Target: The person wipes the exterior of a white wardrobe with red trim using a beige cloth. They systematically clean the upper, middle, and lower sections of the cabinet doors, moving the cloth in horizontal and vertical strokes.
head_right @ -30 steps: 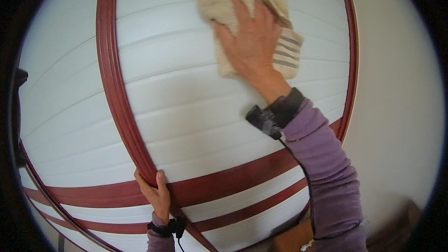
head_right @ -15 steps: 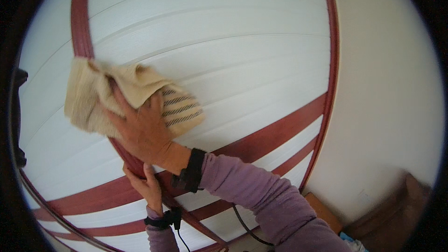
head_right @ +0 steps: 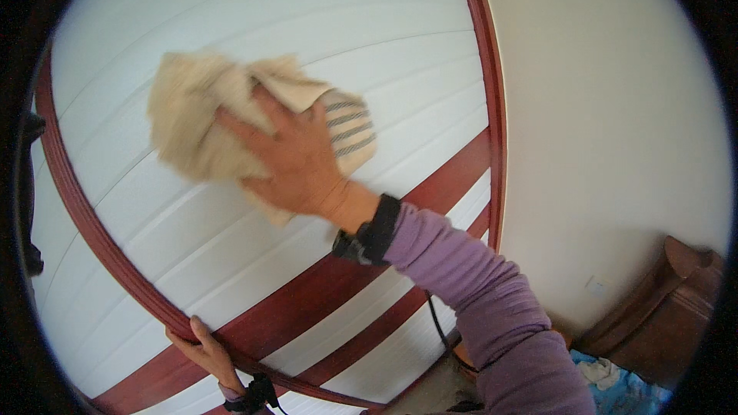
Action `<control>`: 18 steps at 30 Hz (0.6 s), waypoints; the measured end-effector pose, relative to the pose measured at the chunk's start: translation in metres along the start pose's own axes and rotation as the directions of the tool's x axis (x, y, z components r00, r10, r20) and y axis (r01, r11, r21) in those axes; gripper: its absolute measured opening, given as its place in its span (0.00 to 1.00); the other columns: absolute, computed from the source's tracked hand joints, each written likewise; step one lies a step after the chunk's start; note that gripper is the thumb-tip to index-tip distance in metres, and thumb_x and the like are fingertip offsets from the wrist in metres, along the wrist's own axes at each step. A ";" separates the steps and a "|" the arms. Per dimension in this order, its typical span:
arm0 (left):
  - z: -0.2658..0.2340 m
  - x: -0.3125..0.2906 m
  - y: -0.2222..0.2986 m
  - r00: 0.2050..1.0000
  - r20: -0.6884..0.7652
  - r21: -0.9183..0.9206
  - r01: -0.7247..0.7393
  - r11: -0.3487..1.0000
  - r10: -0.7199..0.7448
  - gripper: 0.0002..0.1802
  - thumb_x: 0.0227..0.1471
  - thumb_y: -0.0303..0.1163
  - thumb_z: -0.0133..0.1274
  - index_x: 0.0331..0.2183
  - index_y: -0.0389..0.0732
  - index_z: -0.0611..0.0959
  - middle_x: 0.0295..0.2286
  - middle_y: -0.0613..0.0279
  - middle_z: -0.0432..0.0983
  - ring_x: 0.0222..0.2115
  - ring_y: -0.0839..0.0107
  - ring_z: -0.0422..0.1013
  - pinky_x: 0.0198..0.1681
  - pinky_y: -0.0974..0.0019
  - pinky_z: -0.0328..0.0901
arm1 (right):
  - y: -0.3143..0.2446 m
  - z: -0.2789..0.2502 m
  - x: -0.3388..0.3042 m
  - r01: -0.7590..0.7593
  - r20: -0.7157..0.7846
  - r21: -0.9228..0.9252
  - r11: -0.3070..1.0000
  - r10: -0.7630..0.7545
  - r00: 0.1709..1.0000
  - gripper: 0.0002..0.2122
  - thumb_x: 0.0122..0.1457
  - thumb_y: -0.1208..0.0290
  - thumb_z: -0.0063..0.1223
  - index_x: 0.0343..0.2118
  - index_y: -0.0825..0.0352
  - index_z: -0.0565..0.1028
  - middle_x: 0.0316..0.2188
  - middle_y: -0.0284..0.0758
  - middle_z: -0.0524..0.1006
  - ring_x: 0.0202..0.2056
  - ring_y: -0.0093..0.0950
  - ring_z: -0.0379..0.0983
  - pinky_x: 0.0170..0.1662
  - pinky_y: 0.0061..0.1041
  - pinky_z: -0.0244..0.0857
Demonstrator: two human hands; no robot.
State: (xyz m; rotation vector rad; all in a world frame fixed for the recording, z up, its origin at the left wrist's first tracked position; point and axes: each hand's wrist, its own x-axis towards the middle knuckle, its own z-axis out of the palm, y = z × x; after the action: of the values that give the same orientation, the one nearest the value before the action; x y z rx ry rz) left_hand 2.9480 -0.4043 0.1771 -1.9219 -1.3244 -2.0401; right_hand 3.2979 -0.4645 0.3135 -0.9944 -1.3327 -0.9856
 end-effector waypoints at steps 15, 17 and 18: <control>0.348 -0.121 0.005 0.979 -0.178 0.083 0.121 0.989 -0.104 0.40 0.63 0.43 0.52 0.62 0.24 0.58 0.61 0.33 0.57 0.59 0.50 0.59 0.62 0.54 0.55 | 0.580 -0.079 -0.142 -0.207 -0.245 -0.118 0.971 0.174 0.954 0.25 0.61 0.54 0.54 0.55 0.67 0.72 0.49 0.49 0.73 0.51 0.45 0.67 0.57 0.40 0.57; 0.334 -0.112 -0.003 0.981 -0.181 0.045 0.081 0.996 -0.072 0.36 0.64 0.44 0.50 0.59 0.22 0.63 0.55 0.33 0.65 0.53 0.52 0.65 0.58 0.54 0.59 | 0.588 -0.080 -0.144 -0.401 -0.293 -0.106 0.910 0.356 0.887 0.24 0.60 0.54 0.55 0.52 0.69 0.73 0.49 0.50 0.74 0.50 0.44 0.69 0.55 0.38 0.60; 0.323 -0.107 -0.007 0.981 -0.183 0.052 0.074 0.996 -0.063 0.36 0.64 0.44 0.50 0.58 0.21 0.64 0.54 0.33 0.66 0.51 0.52 0.66 0.57 0.54 0.60 | 0.586 -0.082 -0.149 -0.346 -0.211 0.010 0.938 0.340 0.916 0.24 0.61 0.55 0.54 0.52 0.70 0.73 0.48 0.50 0.75 0.49 0.44 0.70 0.54 0.37 0.61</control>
State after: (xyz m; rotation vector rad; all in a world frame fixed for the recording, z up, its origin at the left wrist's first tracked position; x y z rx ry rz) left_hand 3.2262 -0.2636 0.0410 -1.6439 -1.4073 -2.1233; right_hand 3.8819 -0.3740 0.1620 -1.0701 -0.9317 -0.8144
